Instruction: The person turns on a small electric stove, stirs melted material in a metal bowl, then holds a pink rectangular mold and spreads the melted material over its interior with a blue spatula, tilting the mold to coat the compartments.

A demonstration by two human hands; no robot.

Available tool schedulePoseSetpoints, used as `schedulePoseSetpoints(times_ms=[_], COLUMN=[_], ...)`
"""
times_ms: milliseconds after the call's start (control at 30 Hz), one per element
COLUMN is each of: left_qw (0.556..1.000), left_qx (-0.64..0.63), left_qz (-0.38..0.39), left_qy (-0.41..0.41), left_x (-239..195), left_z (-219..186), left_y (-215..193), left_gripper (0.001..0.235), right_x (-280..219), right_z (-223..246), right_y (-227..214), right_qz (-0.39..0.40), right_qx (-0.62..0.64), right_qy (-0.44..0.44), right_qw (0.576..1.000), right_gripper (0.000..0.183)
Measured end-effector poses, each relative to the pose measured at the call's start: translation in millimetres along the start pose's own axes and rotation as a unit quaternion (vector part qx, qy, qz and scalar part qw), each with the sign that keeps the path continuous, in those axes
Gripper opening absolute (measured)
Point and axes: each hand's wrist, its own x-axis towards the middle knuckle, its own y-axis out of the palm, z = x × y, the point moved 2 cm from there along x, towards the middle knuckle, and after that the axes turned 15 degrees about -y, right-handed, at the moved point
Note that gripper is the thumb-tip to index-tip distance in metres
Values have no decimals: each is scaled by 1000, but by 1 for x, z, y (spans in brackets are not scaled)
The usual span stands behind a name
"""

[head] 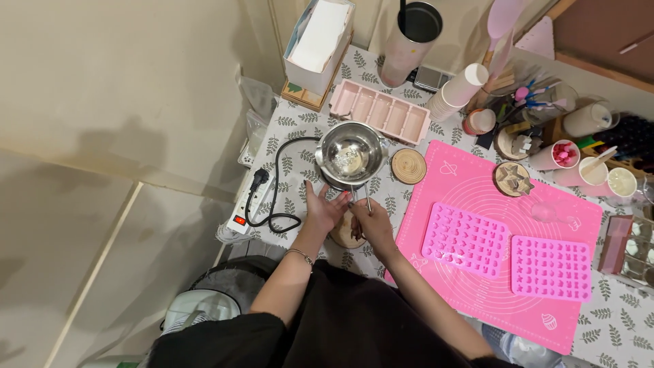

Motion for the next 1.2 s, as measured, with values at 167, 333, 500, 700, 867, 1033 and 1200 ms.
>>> schedulePoseSetpoints(times_ms=[167,333,500,700,867,1033,1200], left_qw=[999,988,902,922,854,825,789], left_qx=[20,152,395,357,487,545,603], left_qz=[-50,24,106,93,120,140,86], left_qy=[6,28,136,116,136,48,-85], left_x=[-6,-43,-87,-145,-142,-189,-224], left_z=[12,54,58,63,26,-1,-6], left_y=[-5,-15,29,93,87,91,110], left_gripper=[81,80,42,31,28,22,22], right_x=[0,1,6,-20,-30,5,74], right_z=[10,3,-24,52,109,204,223], right_y=[-8,-20,-22,-11,-62,-101,-91], right_qz=[54,55,89,68,120,-47,193], right_qx=[-15,31,107,99,-187,-471,-500], right_qy=[6,23,-34,-61,-96,-377,-557], right_qw=[998,998,990,991,970,796,634], right_gripper=[21,23,25,36,31,24,50])
